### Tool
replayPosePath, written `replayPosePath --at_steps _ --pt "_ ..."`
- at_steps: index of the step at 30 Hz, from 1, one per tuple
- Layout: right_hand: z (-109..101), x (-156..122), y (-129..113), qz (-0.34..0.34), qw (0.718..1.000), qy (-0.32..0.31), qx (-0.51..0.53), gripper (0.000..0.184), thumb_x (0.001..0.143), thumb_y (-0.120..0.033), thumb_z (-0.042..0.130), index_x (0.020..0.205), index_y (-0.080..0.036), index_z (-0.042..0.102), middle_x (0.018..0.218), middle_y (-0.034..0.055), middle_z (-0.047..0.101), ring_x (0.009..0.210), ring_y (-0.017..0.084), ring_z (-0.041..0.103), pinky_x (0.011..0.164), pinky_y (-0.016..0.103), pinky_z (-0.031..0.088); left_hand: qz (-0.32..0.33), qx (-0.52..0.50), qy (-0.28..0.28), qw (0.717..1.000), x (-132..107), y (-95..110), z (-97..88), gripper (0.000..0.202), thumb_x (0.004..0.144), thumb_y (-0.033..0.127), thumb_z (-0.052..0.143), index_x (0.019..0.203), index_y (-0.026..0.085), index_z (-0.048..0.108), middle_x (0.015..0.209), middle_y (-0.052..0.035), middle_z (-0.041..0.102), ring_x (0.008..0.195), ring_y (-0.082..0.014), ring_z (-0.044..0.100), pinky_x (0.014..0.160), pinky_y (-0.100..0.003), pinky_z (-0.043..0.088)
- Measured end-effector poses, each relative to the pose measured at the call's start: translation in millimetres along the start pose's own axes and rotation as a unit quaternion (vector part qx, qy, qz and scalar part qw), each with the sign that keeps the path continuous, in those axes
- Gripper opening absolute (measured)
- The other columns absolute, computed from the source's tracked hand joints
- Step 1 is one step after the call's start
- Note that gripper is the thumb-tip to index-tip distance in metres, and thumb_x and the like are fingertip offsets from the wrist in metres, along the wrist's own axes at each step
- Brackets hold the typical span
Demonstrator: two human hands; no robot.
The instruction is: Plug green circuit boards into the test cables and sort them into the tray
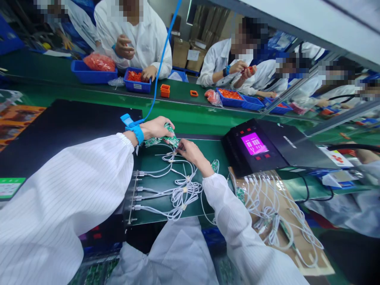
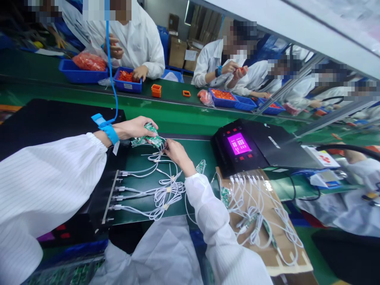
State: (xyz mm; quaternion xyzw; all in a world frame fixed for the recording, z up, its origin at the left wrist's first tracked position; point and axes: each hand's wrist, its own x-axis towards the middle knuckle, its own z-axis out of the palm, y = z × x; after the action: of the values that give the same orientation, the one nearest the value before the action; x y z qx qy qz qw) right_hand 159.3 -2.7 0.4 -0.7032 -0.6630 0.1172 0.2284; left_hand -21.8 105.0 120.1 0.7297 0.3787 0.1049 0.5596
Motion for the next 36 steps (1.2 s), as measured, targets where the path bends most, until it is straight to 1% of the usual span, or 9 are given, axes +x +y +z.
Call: replayPosePath --at_steps 3,8,13,17,20,25,29,32,36 --pt "-2 1 7 -0.046 0.998 -0.033 0.006 0.012 0.087 -0.016 0.076 0.095 -0.021 0.068 0.085 0.0040 0.072 0.085 0.021 0.064 0.079 0.030 0.047 -0.001 0.001 0.008 1.000 0 0 0.4 0.024 0.076 0.009 0.080 0.093 0.020 0.068 0.071 0.0006 0.070 0.067 -0.0197 0.072 0.073 -0.031 0.055" --pt "-11 0 17 -0.087 0.996 -0.029 -0.015 0.008 0.091 -0.013 0.067 0.090 -0.020 0.069 0.090 0.0058 0.071 0.091 0.022 0.062 0.089 0.036 0.048 -0.009 0.000 0.019 1.000 -2 4 0.6 0.029 0.072 0.008 0.084 0.093 0.021 0.070 0.069 0.0013 0.069 0.074 -0.0214 0.074 0.076 -0.031 0.055" --pt "-30 -12 28 -0.046 0.989 0.103 0.091 0.010 0.098 -0.030 0.060 0.094 -0.022 0.065 0.098 0.0072 0.069 0.095 0.023 0.064 0.094 0.040 0.050 -0.011 -0.045 0.034 0.998 -3 7 2.4 0.027 0.075 0.006 0.082 0.095 0.018 0.069 0.072 -0.0005 0.070 0.074 -0.0223 0.074 0.079 -0.036 0.058" --pt "-39 -19 38 0.035 0.935 0.178 0.305 0.033 0.097 -0.056 0.059 0.106 -0.025 0.054 0.094 0.0037 0.069 0.082 0.018 0.067 0.085 0.036 0.056 -0.004 -0.058 0.032 0.998 -3 7 1.9 0.026 0.074 0.008 0.085 0.092 0.017 0.070 0.074 -0.0014 0.072 0.075 -0.0211 0.074 0.079 -0.036 0.059" --pt "-43 -21 39 0.060 0.903 0.213 0.368 0.045 0.090 -0.065 0.064 0.109 -0.026 0.053 0.087 0.0000 0.067 0.074 0.015 0.064 0.076 0.032 0.056 -0.009 -0.066 0.028 0.997 0 5 -0.1 0.030 0.072 0.010 0.089 0.095 0.016 0.071 0.080 -0.0050 0.075 0.077 -0.0230 0.076 0.079 -0.036 0.059" --pt "-44 -24 23 0.052 0.910 0.220 0.347 0.044 0.094 -0.068 0.058 0.102 -0.025 0.063 0.079 -0.0019 0.059 0.065 0.013 0.054 0.062 0.027 0.047 -0.023 -0.128 0.011 0.991 3 5 -1.2 0.035 0.071 0.008 0.090 0.100 0.015 0.072 0.086 -0.0074 0.076 0.077 -0.0224 0.077 0.079 -0.035 0.061" --pt "-41 -30 -1 0.024 0.920 0.210 0.331 0.044 0.093 -0.066 0.062 0.102 -0.023 0.071 0.089 0.0029 0.068 0.079 0.017 0.062 0.074 0.031 0.051 -0.039 -0.150 0.013 0.988 0 10 0.3 0.039 0.071 0.002 0.088 0.104 0.014 0.070 0.082 -0.0060 0.076 0.074 -0.0197 0.076 0.078 -0.033 0.062" --pt "-38 -33 -17 0.010 0.926 0.239 0.294 0.041 0.095 -0.062 0.061 0.102 -0.024 0.074 0.098 0.0065 0.071 0.088 0.020 0.064 0.083 0.034 0.053 -0.031 -0.142 0.016 0.989 -3 13 0.8 0.037 0.074 -0.001 0.085 0.104 0.012 0.069 0.080 -0.0054 0.075 0.070 -0.0176 0.074 0.077 -0.032 0.062" --pt "-36 -35 -29 0.030 0.926 0.292 0.238 0.037 0.098 -0.057 0.060 0.099 -0.024 0.076 0.091 0.0052 0.067 0.078 0.018 0.058 0.076 0.033 0.051 -0.004 -0.137 0.034 0.990 1 9 -0.2 0.037 0.074 0.002 0.085 0.103 0.014 0.067 0.079 -0.0039 0.073 0.069 -0.0182 0.073 0.075 -0.033 0.063"
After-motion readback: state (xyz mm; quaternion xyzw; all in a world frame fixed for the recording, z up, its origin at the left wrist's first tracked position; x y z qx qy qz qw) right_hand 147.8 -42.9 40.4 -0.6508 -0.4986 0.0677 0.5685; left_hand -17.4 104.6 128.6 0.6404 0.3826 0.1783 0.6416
